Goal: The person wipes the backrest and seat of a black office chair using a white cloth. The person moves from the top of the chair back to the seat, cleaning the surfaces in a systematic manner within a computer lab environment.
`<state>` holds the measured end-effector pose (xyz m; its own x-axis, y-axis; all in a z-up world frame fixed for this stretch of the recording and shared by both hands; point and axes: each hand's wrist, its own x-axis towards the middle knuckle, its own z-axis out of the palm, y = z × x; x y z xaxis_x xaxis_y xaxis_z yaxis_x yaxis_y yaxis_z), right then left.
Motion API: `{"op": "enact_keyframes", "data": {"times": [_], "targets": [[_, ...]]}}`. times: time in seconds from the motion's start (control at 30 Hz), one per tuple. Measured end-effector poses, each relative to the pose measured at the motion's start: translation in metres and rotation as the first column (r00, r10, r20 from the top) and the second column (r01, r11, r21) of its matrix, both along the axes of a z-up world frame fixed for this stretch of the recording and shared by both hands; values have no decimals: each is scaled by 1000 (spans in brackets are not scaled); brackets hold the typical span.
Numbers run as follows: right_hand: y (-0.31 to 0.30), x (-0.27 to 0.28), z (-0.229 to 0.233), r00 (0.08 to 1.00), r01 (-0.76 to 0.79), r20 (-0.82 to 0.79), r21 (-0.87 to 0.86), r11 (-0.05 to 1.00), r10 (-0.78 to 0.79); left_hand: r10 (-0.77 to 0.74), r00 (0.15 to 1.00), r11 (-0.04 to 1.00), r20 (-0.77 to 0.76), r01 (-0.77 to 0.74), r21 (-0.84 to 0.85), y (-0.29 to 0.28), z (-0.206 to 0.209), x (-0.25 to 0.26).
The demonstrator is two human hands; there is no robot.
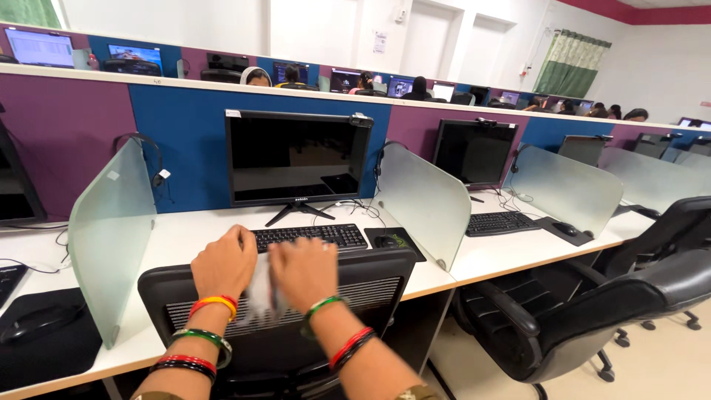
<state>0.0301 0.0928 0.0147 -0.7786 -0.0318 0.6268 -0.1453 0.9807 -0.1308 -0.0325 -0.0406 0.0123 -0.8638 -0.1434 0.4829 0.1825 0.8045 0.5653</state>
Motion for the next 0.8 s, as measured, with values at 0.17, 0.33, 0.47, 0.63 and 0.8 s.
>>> {"op": "enact_keyframes", "data": {"times": [0.17, 0.33, 0.47, 0.63, 0.8], "targets": [[88, -18, -3, 983, 144, 123, -72, 987, -135, -6, 999, 998, 37, 8, -58, 5, 1, 2], [91, -13, 8, 949, 281, 173, -86, 956, -263, -37, 998, 964, 47, 48, -260, 24, 7, 10], [35, 2, 16, 952, 279, 169, -145, 949, -254, -145, 984, 951, 99, 167, -260, 52, 11, 12], [69, -1, -5, 995, 99, -11, -169, 981, -102, -97, 990, 974, 102, 115, -197, 57, 10, 9], [159, -30, -37, 990, 78, -115, -46, 996, -83, -71, 989, 967, 132, 101, -235, 58, 13, 14]]}}
